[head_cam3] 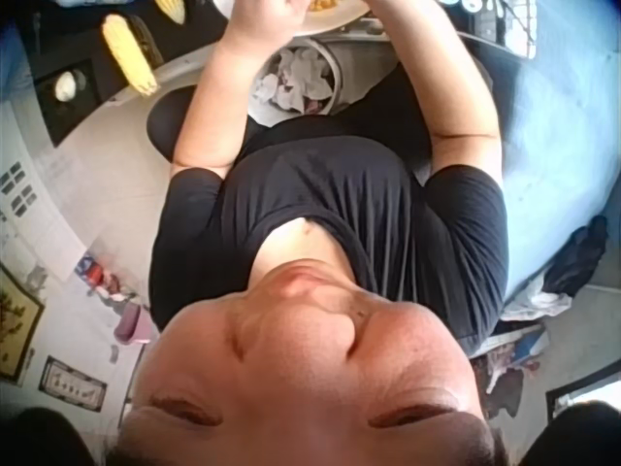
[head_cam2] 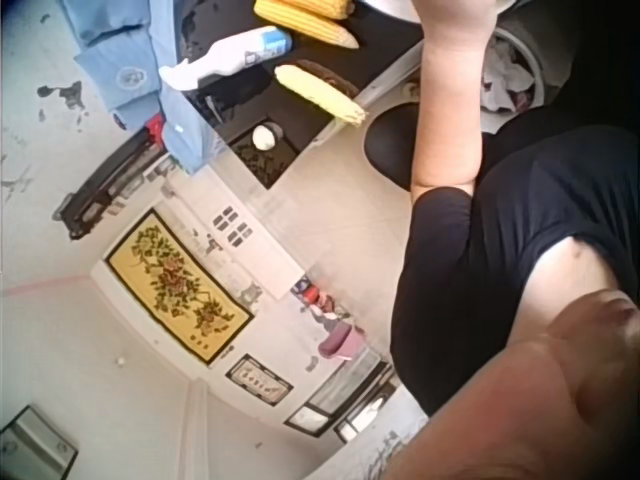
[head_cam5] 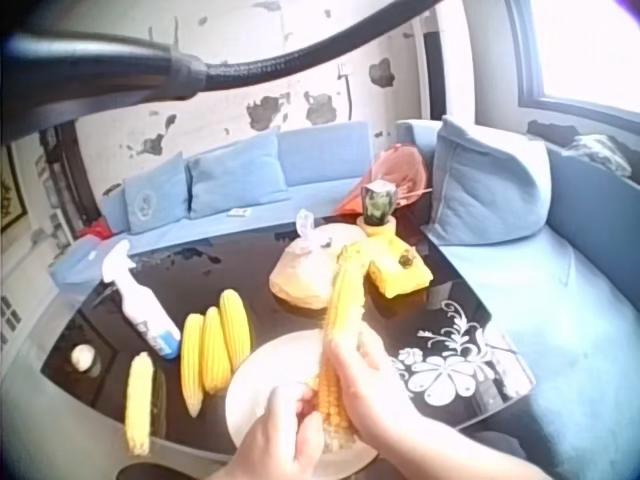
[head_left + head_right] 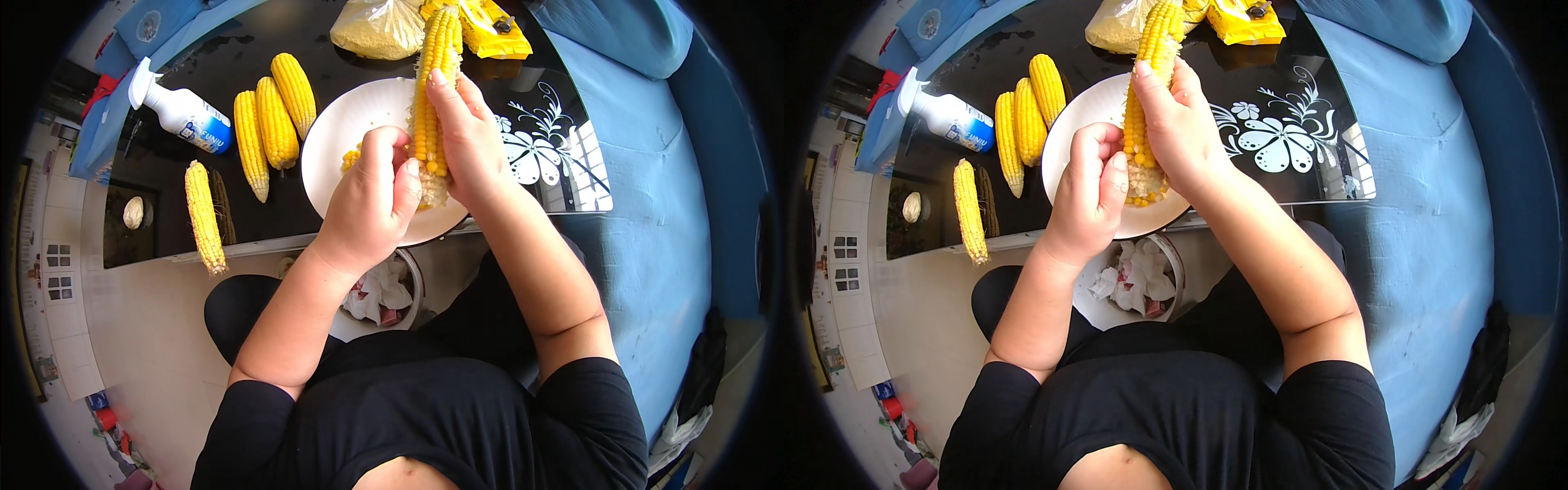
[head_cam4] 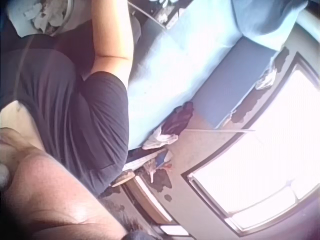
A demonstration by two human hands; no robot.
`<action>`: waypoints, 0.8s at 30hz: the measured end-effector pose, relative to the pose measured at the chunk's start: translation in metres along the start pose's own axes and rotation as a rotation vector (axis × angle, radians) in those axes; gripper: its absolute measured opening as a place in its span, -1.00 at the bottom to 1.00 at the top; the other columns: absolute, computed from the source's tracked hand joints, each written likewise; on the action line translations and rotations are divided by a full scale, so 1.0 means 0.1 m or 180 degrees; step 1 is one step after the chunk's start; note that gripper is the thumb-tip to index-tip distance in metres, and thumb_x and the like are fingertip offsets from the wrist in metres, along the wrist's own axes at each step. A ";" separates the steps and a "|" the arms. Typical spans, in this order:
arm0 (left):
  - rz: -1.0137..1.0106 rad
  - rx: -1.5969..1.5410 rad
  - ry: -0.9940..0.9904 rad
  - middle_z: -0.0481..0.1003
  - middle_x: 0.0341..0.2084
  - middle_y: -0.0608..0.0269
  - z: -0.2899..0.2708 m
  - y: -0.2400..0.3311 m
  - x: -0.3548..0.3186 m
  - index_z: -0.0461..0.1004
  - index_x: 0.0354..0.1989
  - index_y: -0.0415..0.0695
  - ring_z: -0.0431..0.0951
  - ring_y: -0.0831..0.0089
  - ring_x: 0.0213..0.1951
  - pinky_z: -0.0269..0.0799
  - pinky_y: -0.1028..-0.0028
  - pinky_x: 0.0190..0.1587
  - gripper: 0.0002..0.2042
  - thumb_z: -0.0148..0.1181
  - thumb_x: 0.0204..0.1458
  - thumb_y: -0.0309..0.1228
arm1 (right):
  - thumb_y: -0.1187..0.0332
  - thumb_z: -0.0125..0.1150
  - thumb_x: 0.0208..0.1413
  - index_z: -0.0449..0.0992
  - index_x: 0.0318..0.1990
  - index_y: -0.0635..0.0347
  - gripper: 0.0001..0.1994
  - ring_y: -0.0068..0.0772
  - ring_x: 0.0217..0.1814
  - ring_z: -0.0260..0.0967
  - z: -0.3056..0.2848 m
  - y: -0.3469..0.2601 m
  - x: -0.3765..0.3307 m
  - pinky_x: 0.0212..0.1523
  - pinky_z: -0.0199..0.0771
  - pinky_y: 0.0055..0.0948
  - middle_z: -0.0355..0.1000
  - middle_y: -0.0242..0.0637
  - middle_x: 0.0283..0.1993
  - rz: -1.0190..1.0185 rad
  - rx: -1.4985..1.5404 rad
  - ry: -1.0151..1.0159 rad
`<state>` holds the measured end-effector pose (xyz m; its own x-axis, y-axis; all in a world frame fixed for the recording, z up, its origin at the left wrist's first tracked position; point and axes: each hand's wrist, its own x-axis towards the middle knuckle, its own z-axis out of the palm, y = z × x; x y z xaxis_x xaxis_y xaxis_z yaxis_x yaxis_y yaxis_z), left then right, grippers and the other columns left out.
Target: The person sits on the floor and removes corn kernels from a cob by hand, placing the kernels into a white bowl. Several other corn cobs are visible on the table nearby.
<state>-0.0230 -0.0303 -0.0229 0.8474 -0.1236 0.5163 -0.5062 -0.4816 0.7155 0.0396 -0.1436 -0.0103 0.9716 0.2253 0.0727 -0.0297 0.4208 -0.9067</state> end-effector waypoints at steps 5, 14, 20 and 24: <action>-0.0017 -0.0099 0.0008 0.35 -0.41 0.02 0.00 -0.02 0.00 0.15 -0.19 -0.28 0.42 0.23 -0.41 0.35 0.37 -0.31 -0.78 -0.04 -0.01 -0.56 | 0.14 -0.02 0.11 0.18 0.03 0.26 -0.55 -0.64 -0.26 0.18 -0.01 0.01 0.02 -0.23 0.26 -0.59 0.27 -0.37 -0.25 0.0005 -0.0081 0.0010; -0.0424 -0.0585 -0.0092 0.36 -0.48 0.07 -0.01 0.00 0.00 0.16 -0.19 -0.27 0.42 0.27 -0.44 0.35 0.40 -0.34 -0.77 -0.01 -0.03 -0.56 | 0.13 0.00 0.10 0.15 0.07 0.29 -0.51 -0.60 -0.22 0.20 0.00 0.01 0.01 -0.20 0.28 -0.59 0.28 -0.32 -0.21 0.0003 -0.0132 0.0013; -0.0195 -0.0125 0.0030 0.37 -0.45 0.05 -0.01 -0.04 -0.01 0.19 -0.21 -0.27 0.42 0.26 -0.42 0.35 0.40 -0.32 -0.81 -0.09 -0.04 -0.59 | 0.14 0.01 0.10 0.14 0.08 0.30 -0.50 -0.58 -0.20 0.22 0.00 0.04 0.02 -0.19 0.28 -0.58 0.29 -0.29 -0.20 0.0098 -0.0096 0.0022; -0.0740 -0.0666 -0.0044 0.38 -0.40 0.03 -0.05 -0.04 -0.01 0.20 -0.21 -0.27 0.42 0.26 -0.40 0.35 0.42 -0.27 -0.81 -0.15 -0.04 -0.62 | 0.14 0.01 0.09 0.15 0.07 0.30 -0.50 -0.57 -0.20 0.23 -0.02 0.02 0.02 -0.19 0.28 -0.58 0.30 -0.28 -0.19 0.0275 -0.0113 -0.0049</action>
<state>-0.0230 -0.0239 -0.0238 0.9457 -0.0437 0.3221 -0.3194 -0.3095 0.8956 0.0417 -0.1444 -0.0134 0.9620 0.2731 -0.0003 -0.1047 0.3678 -0.9240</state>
